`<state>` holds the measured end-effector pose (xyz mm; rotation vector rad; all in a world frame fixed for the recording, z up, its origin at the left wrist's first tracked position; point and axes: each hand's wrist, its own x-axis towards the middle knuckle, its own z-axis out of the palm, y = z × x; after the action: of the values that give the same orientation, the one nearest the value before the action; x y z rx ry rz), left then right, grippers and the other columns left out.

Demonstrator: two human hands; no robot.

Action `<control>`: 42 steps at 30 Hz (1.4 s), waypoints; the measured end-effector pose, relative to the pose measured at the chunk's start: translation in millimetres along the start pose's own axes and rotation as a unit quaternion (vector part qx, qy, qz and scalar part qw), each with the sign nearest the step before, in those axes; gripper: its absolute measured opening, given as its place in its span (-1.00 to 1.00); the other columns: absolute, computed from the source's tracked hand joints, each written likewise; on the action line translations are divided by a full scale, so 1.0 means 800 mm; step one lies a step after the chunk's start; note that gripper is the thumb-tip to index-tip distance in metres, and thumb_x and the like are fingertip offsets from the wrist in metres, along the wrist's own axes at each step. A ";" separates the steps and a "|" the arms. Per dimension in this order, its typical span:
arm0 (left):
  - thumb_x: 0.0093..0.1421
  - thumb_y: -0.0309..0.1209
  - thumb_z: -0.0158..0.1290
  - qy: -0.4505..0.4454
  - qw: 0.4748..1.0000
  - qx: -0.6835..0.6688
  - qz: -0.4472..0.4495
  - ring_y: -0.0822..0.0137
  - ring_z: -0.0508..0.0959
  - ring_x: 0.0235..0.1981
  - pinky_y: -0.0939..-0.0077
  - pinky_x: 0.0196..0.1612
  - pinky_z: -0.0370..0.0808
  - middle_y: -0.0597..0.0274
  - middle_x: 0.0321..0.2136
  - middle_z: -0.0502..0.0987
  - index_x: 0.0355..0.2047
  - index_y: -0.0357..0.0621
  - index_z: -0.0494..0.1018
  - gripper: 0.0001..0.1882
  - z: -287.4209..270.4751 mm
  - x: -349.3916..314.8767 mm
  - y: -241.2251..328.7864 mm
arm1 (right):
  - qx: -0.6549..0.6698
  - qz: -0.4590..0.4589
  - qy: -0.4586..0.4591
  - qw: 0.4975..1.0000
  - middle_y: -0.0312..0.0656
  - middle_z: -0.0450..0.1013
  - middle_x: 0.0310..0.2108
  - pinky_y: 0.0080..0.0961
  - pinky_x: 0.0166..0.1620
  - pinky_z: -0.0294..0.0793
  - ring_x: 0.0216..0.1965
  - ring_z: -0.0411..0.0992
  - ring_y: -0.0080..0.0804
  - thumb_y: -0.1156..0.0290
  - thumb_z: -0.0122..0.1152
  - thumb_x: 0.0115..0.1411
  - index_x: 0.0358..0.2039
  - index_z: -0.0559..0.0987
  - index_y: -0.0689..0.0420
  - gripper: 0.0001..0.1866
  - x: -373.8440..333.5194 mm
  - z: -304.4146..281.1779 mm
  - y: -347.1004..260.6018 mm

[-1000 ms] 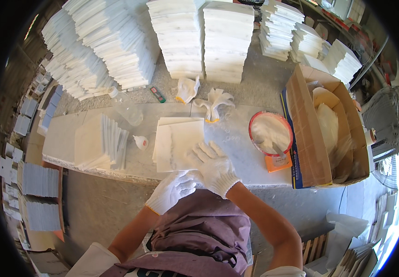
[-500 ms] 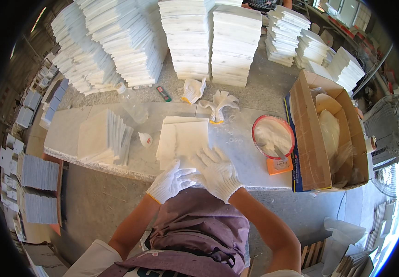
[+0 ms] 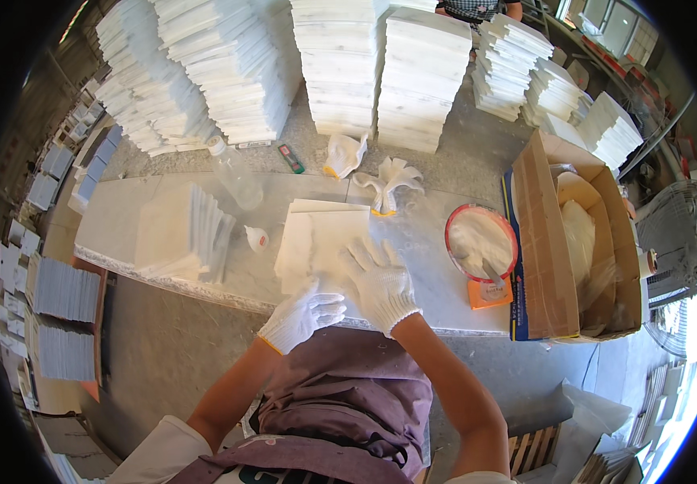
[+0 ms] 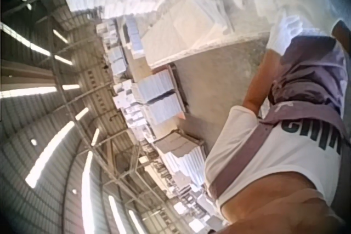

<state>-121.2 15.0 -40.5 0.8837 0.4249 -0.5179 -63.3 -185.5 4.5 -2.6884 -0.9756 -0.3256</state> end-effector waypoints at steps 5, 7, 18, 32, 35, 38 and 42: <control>0.36 0.08 -0.04 0.008 1.000 -0.019 0.002 0.01 0.59 -0.07 0.19 0.08 0.53 -0.20 -0.08 0.55 0.03 -0.45 0.43 -0.32 0.002 -0.003 0.002 | 0.015 0.004 0.009 1.000 -0.14 0.38 0.22 -0.11 0.35 0.13 0.30 0.25 -0.18 0.16 0.21 0.20 0.18 0.46 0.05 -0.45 0.007 -0.007 -0.006; 0.36 0.07 -0.04 0.019 1.000 -0.020 -0.004 0.01 0.59 -0.07 0.18 0.08 0.53 -0.21 -0.09 0.55 0.03 -0.45 0.42 -0.33 0.000 -0.001 0.000 | 0.017 -0.006 0.024 1.000 -0.13 0.40 0.19 -0.09 0.35 0.11 0.28 0.27 -0.16 0.15 0.20 0.20 0.17 0.48 0.07 -0.46 0.001 -0.008 -0.008; 0.38 0.04 -0.06 0.010 1.000 -0.021 0.013 0.04 0.58 -0.06 0.19 0.05 0.55 -0.12 -0.02 0.53 0.01 -0.39 0.42 -0.39 0.012 -0.007 0.005 | 0.001 0.004 0.007 1.000 -0.11 0.44 0.15 -0.13 0.34 0.15 0.28 0.28 -0.18 0.09 0.13 0.26 0.15 0.49 0.08 -0.48 0.008 -0.007 -0.002; 0.35 0.01 0.01 0.033 0.998 -0.044 -0.023 -0.03 0.55 0.01 0.14 0.10 0.53 -0.24 -0.01 0.49 0.00 -0.42 0.40 -0.39 -0.013 -0.004 0.008 | 0.081 -0.022 0.050 0.995 -0.11 0.42 0.17 -0.14 0.35 0.17 0.26 0.28 -0.06 0.07 0.13 0.25 0.13 0.51 0.00 -0.51 0.010 -0.002 -0.020; 0.35 -0.04 0.03 0.045 0.998 -0.034 -0.015 -0.04 0.58 -0.04 0.11 0.06 0.55 -0.21 -0.04 0.50 -0.01 -0.37 0.39 -0.46 -0.032 0.010 0.005 | 0.118 -0.052 0.050 0.990 -0.06 0.45 0.11 -0.13 0.30 0.24 0.20 0.32 0.04 0.10 0.13 0.27 0.15 0.49 -0.01 -0.52 -0.007 -0.006 -0.037; 0.35 -0.10 0.06 0.042 0.997 -0.056 0.008 -0.02 0.60 -0.09 0.13 0.03 0.57 -0.13 -0.12 0.53 -0.01 -0.32 0.38 -0.52 -0.025 -0.005 0.007 | 0.202 -0.020 -0.137 0.970 0.03 0.53 -0.12 -0.08 0.06 0.42 -0.04 0.44 0.13 0.06 0.09 0.30 0.17 0.47 0.01 -0.51 -0.051 -0.067 -0.066; 0.35 -0.16 0.07 0.044 0.996 -0.062 0.037 0.02 0.61 -0.13 0.17 -0.01 0.60 -0.07 -0.19 0.56 0.00 -0.27 0.38 -0.57 0.005 -0.018 0.015 | 0.281 0.064 -0.196 0.937 0.02 0.46 -0.44 -0.13 -0.25 0.40 -0.35 0.44 0.05 -0.05 -0.02 0.35 0.13 0.49 0.09 -0.46 -0.163 -0.049 -0.073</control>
<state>-124.8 21.6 -23.0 0.8017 0.4977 -0.3822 -203.4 -231.9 12.4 -2.2927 -0.8201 0.4699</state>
